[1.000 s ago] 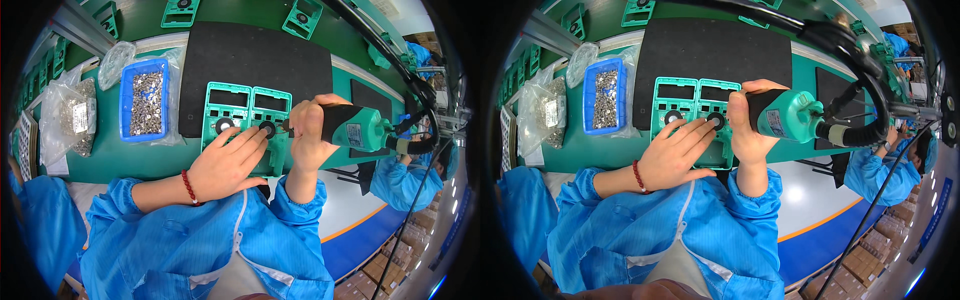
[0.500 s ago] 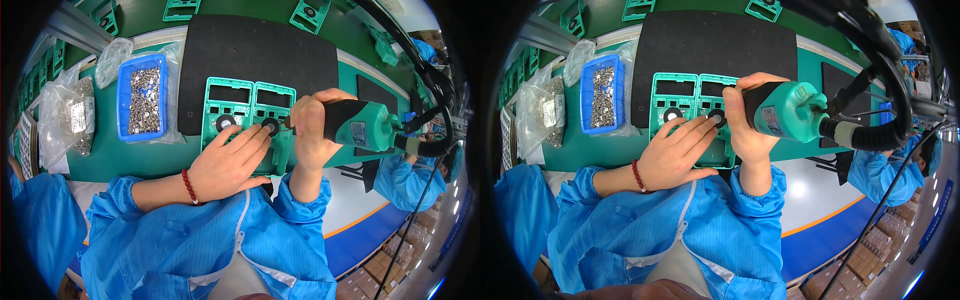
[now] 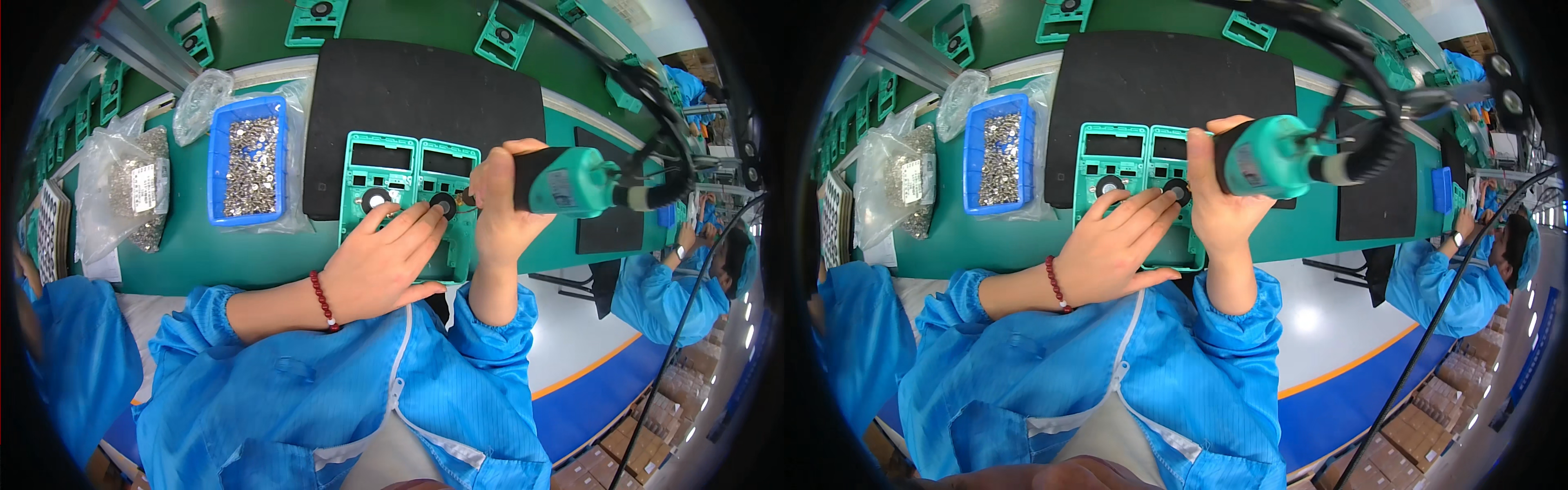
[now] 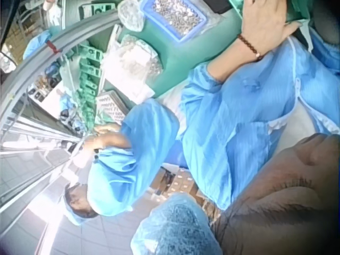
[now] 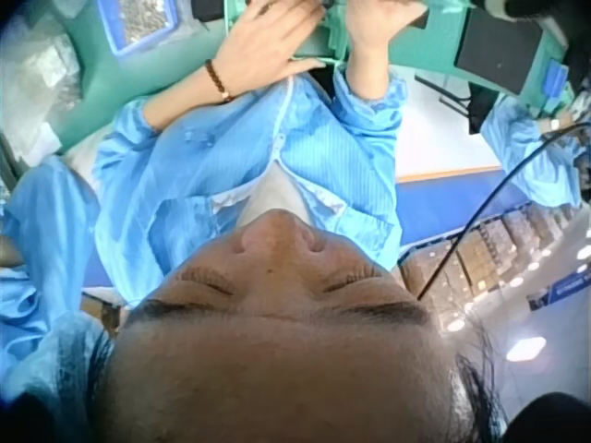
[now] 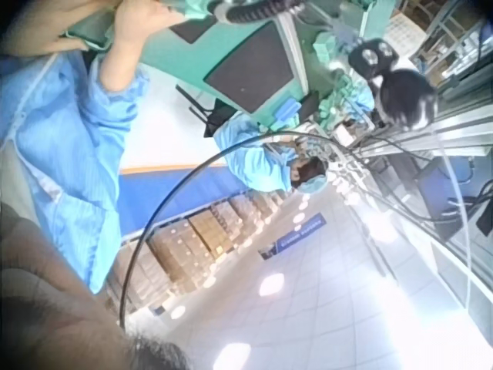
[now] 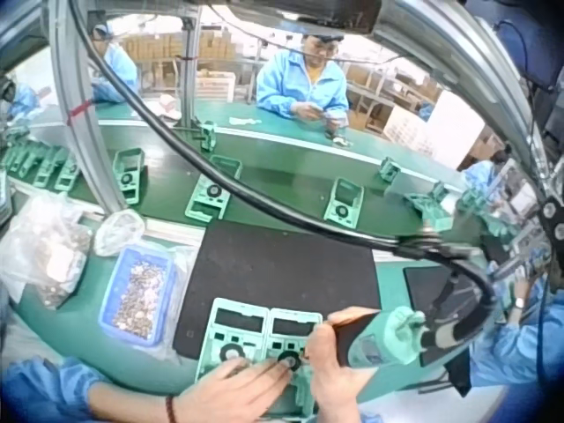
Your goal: The person drives screws into green electronic device housings using an overhead-mounted electric screwdriver on an assembly line.
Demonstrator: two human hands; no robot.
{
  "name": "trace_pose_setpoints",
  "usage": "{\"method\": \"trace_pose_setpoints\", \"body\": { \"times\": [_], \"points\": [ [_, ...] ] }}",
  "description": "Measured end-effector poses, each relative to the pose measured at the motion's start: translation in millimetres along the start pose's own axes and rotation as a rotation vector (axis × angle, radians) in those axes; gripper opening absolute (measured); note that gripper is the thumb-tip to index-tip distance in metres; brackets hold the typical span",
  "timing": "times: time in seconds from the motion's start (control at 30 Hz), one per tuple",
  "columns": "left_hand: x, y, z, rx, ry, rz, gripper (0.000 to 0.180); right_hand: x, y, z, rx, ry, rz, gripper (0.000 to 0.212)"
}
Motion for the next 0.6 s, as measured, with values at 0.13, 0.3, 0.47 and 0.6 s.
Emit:
{"method": "trace_pose_setpoints", "body": {
  "times": [0.13, 0.3, 0.47, 0.6],
  "points": [
    [-1, -4, 0, 0.027, 0.026, 0.012, 0.07, -8, 40, -14, -0.319, -0.165, -0.187, 0.028],
    [-41, 10, 12, 0.079, -0.147, -0.092, 0.048, 12, 90, -13, -0.279, 0.086, 0.084, 0.028],
    [-120, 110, -1, -0.281, -0.17, 0.198, 0.023, -4, 85, -21, -0.234, 0.016, 0.076, 0.028],
    [-101, 161, -37, -0.302, 0.243, 0.452, 0.026, -9, 83, -23, -0.235, 0.007, 0.033, 0.026]
  ]
}}
Point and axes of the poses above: each hand's wrist, its own z-axis towards the middle knuckle, its own x-axis out of the palm, y = z × x, the point moved 9 cm from there along z, towards the middle knuckle, and after that the axes turned 14 degrees about -y, right-handed, at the moved point
